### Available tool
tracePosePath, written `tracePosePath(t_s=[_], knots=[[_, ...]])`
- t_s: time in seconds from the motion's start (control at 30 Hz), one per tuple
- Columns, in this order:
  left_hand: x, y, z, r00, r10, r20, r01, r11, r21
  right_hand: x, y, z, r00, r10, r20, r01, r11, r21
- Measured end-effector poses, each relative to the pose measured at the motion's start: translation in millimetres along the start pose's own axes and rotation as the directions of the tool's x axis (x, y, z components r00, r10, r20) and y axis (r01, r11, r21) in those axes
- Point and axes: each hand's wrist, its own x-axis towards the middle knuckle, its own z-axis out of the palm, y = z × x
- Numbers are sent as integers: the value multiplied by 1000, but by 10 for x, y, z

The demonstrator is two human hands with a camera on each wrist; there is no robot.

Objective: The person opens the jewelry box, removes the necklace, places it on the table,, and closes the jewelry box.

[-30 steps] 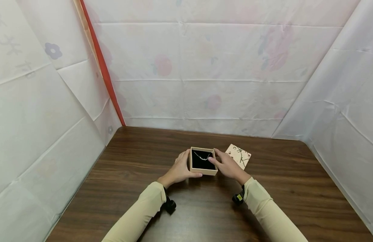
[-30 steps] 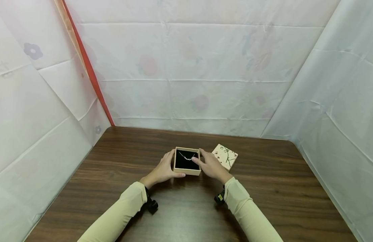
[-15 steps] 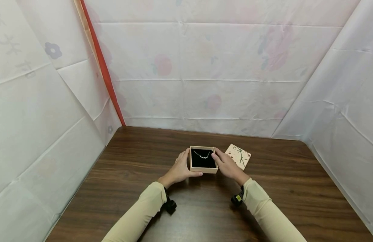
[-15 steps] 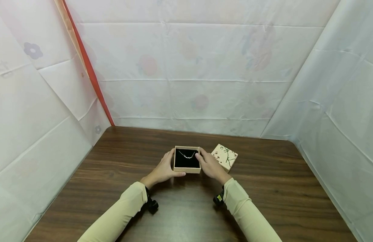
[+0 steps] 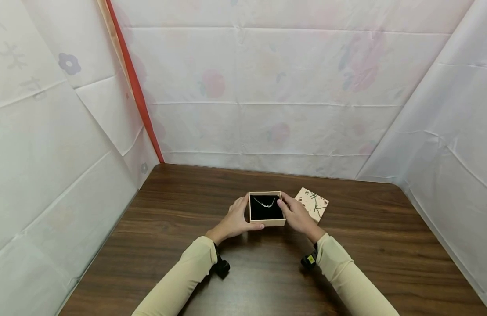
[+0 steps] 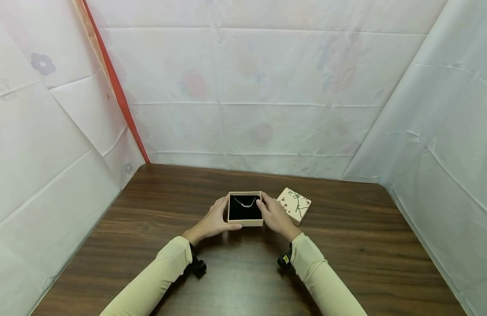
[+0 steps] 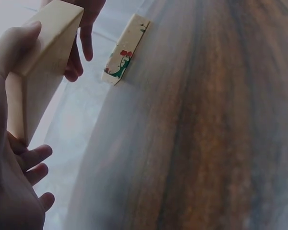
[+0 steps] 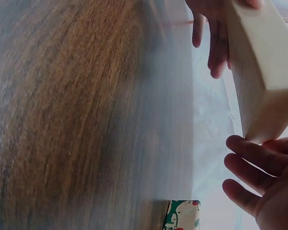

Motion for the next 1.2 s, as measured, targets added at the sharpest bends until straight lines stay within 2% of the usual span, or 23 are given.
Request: tracePosePath(t_s=[0.17,0.37,0.7,0.87,1.2], knots=[[-3,28,9,1000,-23,-2,23,999,44,6,-6,10,999,-5,-33,5,1000,6],[1,64,18,1000,-13,-17,15,997,78,20,-17,10,998,10,-61,-8,999,38],[15,75,48,993,51,-102,-41,994,100,13,-32,51,993,1,-122,7,998,64],[15,73,51,987,85,-137,-69,990,119,16,-25,64,992,6,-123,1,998,63],[8,54,44,979,142,-144,-122,983,138,31,-37,69,995,24,-102,-20,999,37]])
